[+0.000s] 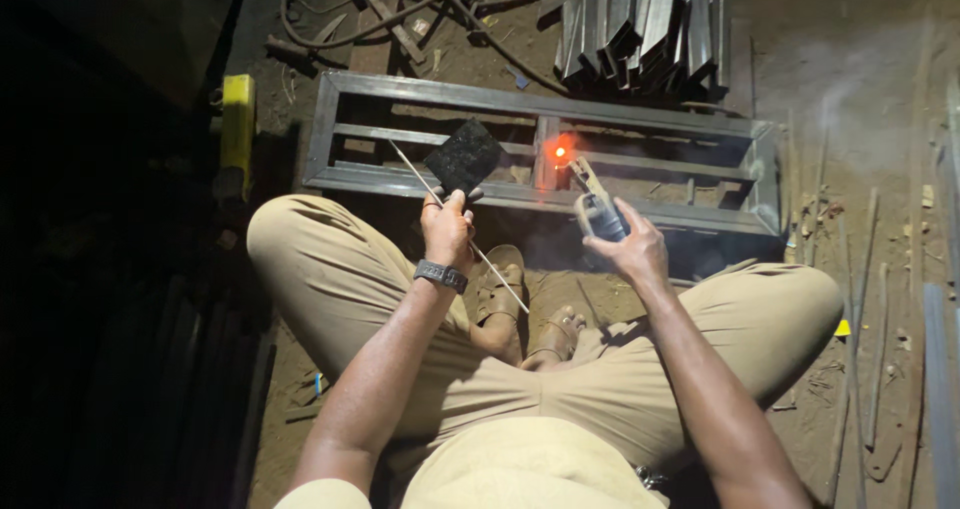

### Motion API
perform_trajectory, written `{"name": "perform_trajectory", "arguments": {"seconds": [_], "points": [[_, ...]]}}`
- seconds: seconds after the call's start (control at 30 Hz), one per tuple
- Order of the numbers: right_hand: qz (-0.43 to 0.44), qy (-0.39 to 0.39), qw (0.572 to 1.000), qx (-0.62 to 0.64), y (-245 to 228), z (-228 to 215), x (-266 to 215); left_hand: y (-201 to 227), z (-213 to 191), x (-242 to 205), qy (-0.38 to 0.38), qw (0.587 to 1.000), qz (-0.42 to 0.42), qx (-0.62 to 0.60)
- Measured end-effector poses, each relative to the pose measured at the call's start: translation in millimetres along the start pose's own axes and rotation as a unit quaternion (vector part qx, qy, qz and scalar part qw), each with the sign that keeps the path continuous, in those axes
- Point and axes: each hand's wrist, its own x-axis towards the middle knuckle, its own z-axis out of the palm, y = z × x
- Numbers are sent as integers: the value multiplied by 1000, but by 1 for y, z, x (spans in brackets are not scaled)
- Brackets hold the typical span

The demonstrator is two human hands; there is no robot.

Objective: The person sits on the ground and uses a welding torch to join metal bars on a rectangular frame. They hold a small dark plate in one hand and the torch in the other, creating bright sparks as they weld the joints of the frame.

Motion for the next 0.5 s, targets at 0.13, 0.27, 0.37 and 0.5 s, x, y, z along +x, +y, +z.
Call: {"name": "perform_trajectory", "arguments": {"seconds": [0.13,0.27,0.37,0.5], "points": [[29,-36,999,-7,-16,1,-16,-11,-20,3,6,1000,20,-11],[50,-63,996,-33,-24,4,-15,-14,-33,-6,14,1000,13,-16],[40,-73,995,-48,-21,9,-13,-8,-31,-13,38,999,-4,-34],[18,-71,996,-60,-19,17,-11,-7,-31,-13,49,998,11,-35]]}}
